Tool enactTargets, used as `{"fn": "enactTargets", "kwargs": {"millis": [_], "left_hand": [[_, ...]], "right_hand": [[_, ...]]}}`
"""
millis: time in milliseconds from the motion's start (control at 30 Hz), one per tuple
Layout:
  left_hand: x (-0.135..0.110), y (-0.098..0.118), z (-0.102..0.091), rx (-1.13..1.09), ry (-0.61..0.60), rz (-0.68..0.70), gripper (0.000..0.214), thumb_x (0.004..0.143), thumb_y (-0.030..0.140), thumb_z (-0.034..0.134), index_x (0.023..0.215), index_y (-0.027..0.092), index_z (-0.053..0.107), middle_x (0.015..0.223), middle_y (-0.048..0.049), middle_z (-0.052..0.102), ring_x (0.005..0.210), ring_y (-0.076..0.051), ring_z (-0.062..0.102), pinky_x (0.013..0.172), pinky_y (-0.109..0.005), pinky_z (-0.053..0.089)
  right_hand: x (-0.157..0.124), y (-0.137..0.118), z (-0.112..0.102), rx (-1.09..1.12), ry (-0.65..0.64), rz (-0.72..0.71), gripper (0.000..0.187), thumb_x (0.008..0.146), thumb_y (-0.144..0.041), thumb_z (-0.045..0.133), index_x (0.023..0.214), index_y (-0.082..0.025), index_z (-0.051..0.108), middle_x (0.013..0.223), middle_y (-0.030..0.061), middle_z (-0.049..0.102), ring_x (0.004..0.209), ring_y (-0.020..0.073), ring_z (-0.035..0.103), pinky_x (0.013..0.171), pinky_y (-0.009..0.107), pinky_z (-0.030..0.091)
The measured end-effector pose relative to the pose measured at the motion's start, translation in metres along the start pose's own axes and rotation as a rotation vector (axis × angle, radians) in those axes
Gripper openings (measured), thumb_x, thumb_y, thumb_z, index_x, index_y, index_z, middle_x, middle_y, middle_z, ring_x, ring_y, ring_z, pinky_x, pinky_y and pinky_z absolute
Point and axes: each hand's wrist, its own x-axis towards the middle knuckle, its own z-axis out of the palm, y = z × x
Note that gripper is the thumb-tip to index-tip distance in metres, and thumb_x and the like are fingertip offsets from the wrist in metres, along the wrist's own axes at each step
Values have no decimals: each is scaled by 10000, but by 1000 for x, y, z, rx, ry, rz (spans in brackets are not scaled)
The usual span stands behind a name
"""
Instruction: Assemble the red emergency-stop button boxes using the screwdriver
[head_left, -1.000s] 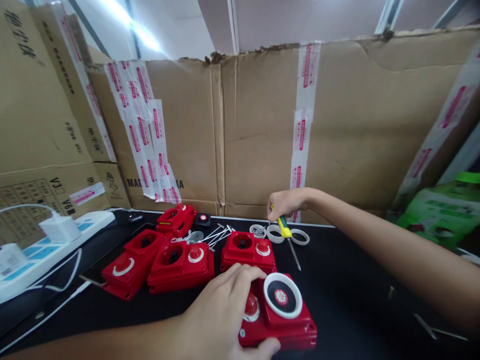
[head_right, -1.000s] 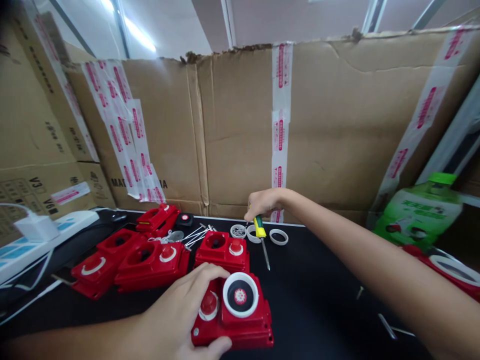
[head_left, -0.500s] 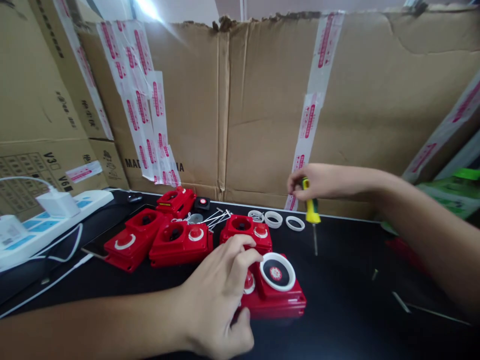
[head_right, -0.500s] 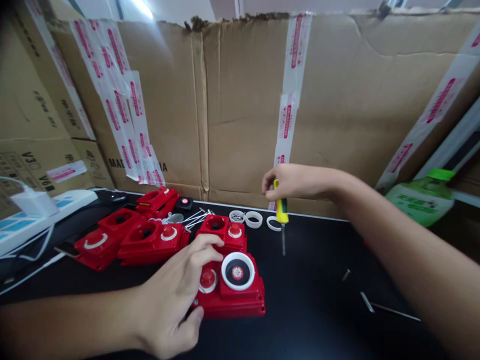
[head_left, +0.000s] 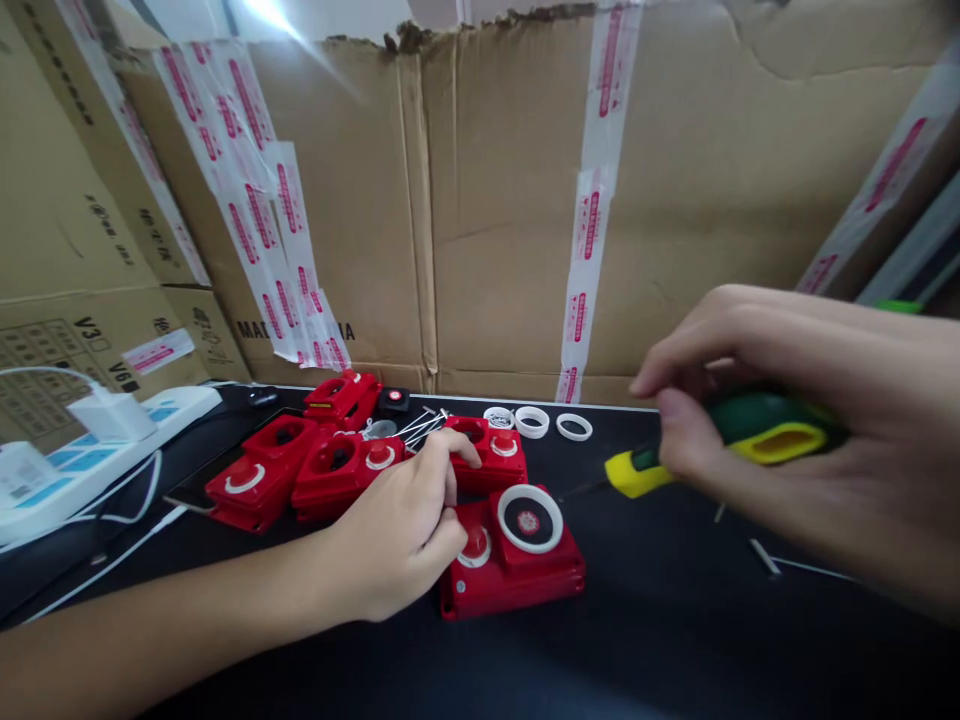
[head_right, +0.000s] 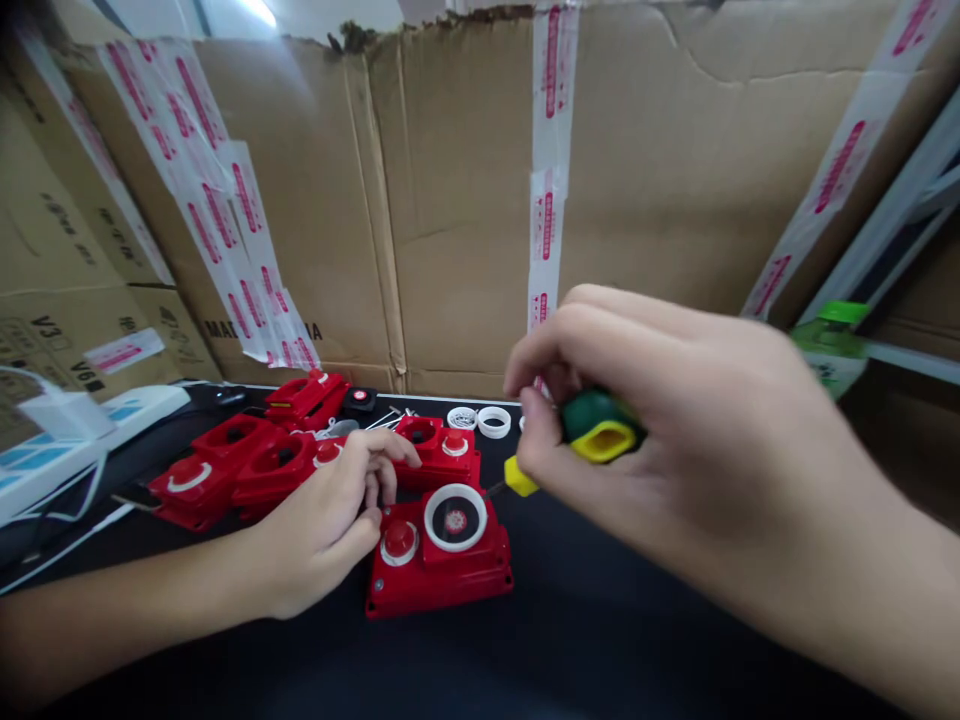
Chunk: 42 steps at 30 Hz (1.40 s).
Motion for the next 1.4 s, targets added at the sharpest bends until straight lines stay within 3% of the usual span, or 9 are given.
{"fn": "enactTargets", "kwargs": {"millis": [267,500,667,800,933,1033,1100,1200,1400], "left_hand": [[-1,4,-3,-96,-20,80,471,871,73,532,1304,251,472,981,-9,650,788,-198,640,737,-365,527],[-7,17,3,-202,23,404,440,814,20,566,1188,245,515,1168,-74,655,815,-163,672,719,-296,610],[-15,28,4,-191,-148,586,596,803,16,596,1337,252,478,1282,-126,731,1157,-275,765,968,-369,686],[-17,37,3,-74,-392,648,442,989,89,550,1396,237,461,1539,-175,671,1417,-281,686,1204,-395,582],[-16,34,8,-4,-275,729,300,1065,128,546,1342,242,527,1364,-137,769,1354,-274,722,1187,-388,589],[-13,24,12,97,-26,695,465,992,140,690,1414,218,510,1307,-162,757,1291,-331,726,1129,-485,618],[-9,17,14,122,1,616,706,954,266,818,1528,192,415,1495,-248,638,1456,-412,603,1190,-596,559],[-3,9,16,6,-129,466,1026,848,496,947,1602,211,312,1617,-280,523,1525,-457,531,1214,-648,521],[0,12,22,-226,-337,210,767,805,566,930,1376,204,567,1283,-126,713,1121,-334,739,1027,-495,630]], "right_hand": [[-2,-10,22,141,-66,-94,120,971,-112,582,983,-221,632,907,4,690,727,137,649,633,294,494],[6,-2,24,209,-117,-29,107,959,-191,573,941,-268,645,860,17,726,713,186,684,637,337,510],[6,-2,29,296,-122,-10,148,916,-150,567,922,-277,641,829,2,712,693,177,675,630,332,502],[6,-2,30,394,-122,-3,155,882,-127,600,924,-268,646,831,-9,714,697,166,669,634,321,508],[7,-4,25,470,-144,63,120,900,-156,621,917,-269,659,816,-24,720,696,159,675,629,310,525],[6,-5,23,531,-160,67,97,936,-177,629,918,-263,669,821,-33,723,693,141,675,627,287,540],[5,-5,23,587,-179,63,89,953,-185,640,925,-262,673,843,-35,729,709,137,685,627,275,551],[3,-6,26,686,-199,56,84,939,-183,673,934,-267,676,854,-38,723,718,139,690,628,268,565],[2,-1,31,729,-272,81,96,923,-173,717,947,-264,698,851,-40,735,694,130,683,625,242,563]]}}
